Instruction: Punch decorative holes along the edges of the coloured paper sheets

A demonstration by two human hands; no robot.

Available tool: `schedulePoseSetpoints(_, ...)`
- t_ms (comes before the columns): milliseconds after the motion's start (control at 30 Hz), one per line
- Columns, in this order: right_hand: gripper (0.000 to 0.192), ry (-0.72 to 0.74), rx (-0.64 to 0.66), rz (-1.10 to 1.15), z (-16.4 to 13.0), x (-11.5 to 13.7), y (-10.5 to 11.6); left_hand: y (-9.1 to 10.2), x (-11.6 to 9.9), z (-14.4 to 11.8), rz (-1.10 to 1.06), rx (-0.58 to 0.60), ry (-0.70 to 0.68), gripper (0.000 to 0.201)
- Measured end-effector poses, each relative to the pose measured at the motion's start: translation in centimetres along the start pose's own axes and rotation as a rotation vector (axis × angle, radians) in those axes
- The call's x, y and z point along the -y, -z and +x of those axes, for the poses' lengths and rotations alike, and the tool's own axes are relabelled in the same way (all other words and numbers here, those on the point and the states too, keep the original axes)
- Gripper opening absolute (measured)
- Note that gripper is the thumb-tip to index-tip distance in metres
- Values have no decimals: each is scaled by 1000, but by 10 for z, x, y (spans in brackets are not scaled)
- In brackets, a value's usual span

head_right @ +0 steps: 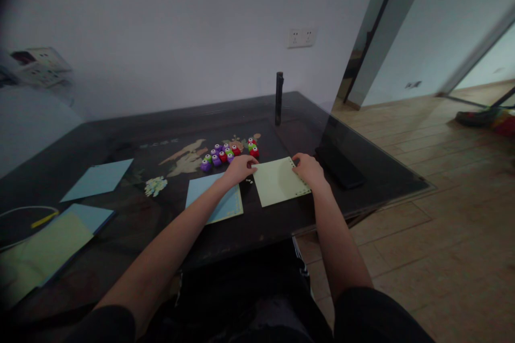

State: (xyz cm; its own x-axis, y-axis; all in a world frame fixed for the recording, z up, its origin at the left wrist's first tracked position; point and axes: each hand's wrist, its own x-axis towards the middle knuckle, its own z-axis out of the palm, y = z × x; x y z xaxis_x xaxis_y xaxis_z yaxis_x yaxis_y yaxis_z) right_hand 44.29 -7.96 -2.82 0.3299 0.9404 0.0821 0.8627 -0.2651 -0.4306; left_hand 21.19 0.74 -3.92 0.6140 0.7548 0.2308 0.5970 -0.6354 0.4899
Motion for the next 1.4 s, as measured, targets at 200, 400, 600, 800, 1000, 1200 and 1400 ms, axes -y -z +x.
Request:
schedulePoseSetpoints(200,29,-13,2,-47,-1,2,3,-1,1,0,13,-25,4,21)
schedulePoseSetpoints(400,27,-24,13,-29,-3,5,6,0,-1,-1,31,-25,-11,19)
schedulePoseSetpoints(600,19,-49,-85,99,-2,7,10,20,-15,-2,-13,-156,-120,11)
schedulePoseSetpoints(800,18,132,-122,222,-8,35,23,71,9,-40,-20,-230,-94,13)
schedulePoseSetpoints(1000,17,482,-28,281,-18,110,32,88,63,-89,-3,-248,92,13)
schedulePoseSetpoints(1200,15,726,166,81,-8,157,-25,79,69,-101,43,-310,5,15)
schedulePoseSetpoints(1400,28,872,157,-23,-1,143,-63,68,54,-104,125,-116,4,22)
